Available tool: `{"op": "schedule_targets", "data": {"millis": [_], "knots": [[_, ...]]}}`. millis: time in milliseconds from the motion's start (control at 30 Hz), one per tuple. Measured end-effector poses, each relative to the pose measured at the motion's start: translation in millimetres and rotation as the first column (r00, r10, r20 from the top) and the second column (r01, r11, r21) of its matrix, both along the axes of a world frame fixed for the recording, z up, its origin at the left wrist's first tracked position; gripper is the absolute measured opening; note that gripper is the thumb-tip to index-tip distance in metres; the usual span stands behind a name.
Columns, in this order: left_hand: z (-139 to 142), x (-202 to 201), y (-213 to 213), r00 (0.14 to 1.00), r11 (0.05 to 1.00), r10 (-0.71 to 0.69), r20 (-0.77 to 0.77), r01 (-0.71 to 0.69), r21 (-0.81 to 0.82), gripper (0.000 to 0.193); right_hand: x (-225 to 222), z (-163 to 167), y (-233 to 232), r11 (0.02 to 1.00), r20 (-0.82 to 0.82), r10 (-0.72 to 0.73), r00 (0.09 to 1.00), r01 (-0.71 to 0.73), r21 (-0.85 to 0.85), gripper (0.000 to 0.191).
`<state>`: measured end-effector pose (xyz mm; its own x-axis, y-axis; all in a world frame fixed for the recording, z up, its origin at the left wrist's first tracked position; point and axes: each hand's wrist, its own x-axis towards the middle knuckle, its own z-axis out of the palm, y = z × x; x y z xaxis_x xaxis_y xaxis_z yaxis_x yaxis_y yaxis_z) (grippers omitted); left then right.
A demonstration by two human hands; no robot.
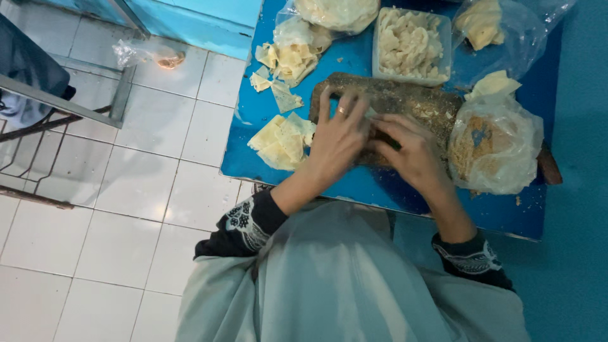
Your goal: The person sits on the floor at a low blue table and rolls flat cracker sheets by hand into tight cylindrical rolls, placing each finished roll into a plastic bag beside the cutting board. They take new flat sheets one at a time from a pile and continue rolling throughout the clip.
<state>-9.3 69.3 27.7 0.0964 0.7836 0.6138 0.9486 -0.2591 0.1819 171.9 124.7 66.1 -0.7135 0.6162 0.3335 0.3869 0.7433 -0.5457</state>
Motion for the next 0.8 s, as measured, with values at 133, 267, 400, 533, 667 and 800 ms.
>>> {"op": "schedule_targets", "data": {"millis": [133, 267, 400, 533, 667, 800], "knots": [[-6, -11, 16, 0.990, 0.998, -0.034, 0.137, 0.042, -0.052, 0.022, -1, -15, 14, 0.994, 0.022, -0.051, 0.998, 0.049, 0.101, 0.026], [-12, -11, 18, 0.971, 0.997, -0.066, 0.229, 0.072, -0.019, 0.023, -3, -32, 45, 0.983, 0.079, -0.177, 0.981, 0.171, 0.071, 0.013], [-14, -4, 27, 0.927, 0.989, 0.123, 0.354, -0.085, -0.121, 0.022, -5, -43, 57, 0.972, 0.062, -0.235, 0.970, 0.234, 0.027, 0.019], [-14, -5, 23, 0.945, 0.996, 0.078, 0.319, -0.061, -0.063, 0.019, -2, -38, 48, 0.978, -0.047, -0.186, 0.981, 0.189, 0.085, 0.019], [-17, -12, 15, 0.984, 0.998, 0.008, 0.179, 0.004, -0.069, 0.022, 4, -26, 32, 0.943, 0.066, -0.179, 0.982, 0.152, 0.297, 0.014], [-19, -11, 18, 0.991, 0.998, -0.007, 0.136, 0.015, -0.057, 0.022, 2, -21, 25, 0.917, 0.100, -0.211, 0.972, 0.162, 0.365, 0.011]]}}
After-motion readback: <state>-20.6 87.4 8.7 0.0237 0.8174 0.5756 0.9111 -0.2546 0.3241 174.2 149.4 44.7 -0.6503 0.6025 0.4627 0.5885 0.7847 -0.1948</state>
